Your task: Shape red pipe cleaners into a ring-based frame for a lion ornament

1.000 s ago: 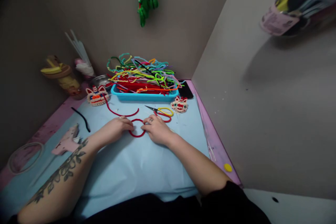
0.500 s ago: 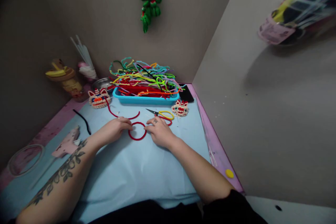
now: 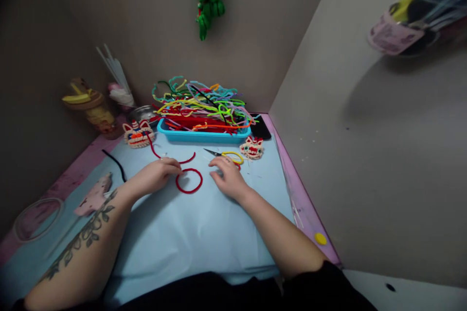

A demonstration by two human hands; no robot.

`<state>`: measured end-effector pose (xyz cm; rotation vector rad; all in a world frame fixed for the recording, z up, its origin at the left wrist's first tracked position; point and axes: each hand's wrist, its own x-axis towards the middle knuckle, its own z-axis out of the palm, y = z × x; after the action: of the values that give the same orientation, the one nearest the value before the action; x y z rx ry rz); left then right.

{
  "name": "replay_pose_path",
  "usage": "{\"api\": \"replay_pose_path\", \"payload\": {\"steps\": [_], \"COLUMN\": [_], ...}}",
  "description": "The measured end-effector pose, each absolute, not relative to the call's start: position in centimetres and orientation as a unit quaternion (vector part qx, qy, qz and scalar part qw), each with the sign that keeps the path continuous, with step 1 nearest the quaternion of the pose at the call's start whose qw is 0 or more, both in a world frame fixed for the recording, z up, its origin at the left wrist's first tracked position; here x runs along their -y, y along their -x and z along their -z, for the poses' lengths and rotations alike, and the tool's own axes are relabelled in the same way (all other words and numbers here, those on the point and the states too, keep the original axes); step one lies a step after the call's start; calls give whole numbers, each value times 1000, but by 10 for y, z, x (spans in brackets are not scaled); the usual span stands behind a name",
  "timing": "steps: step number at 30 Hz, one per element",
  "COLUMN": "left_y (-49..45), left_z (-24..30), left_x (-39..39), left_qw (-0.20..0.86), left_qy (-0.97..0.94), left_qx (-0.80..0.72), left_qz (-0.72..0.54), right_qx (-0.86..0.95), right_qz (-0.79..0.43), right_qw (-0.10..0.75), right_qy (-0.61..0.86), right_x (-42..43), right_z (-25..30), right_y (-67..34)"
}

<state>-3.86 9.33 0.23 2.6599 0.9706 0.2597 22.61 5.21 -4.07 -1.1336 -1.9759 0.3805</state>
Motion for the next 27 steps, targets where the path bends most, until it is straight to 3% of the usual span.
{"api": "replay_pose_path", "payload": {"steps": [5, 11, 23, 27], "left_y": [44, 46, 39, 39], "left_z": [-7, -7, -6, -5], "left_x": [-96, -96, -93, -93], "left_qw": [102, 95, 99, 106], "left_qy": [-894, -880, -895, -896], "left_qx": [-422, -453, -426, -425], "left_qz": [-110, -104, -90, -74], "right_qx": [691, 728, 706, 751], "right_qz": [-132, -87, -40, -60], "right_qw": [487, 414, 437, 400], "right_qy": [518, 540, 556, 522], "right_x": [-57, -60, -62, -59], "right_z": [38, 40, 46, 45], "right_y": [-241, -247, -253, -247]}}
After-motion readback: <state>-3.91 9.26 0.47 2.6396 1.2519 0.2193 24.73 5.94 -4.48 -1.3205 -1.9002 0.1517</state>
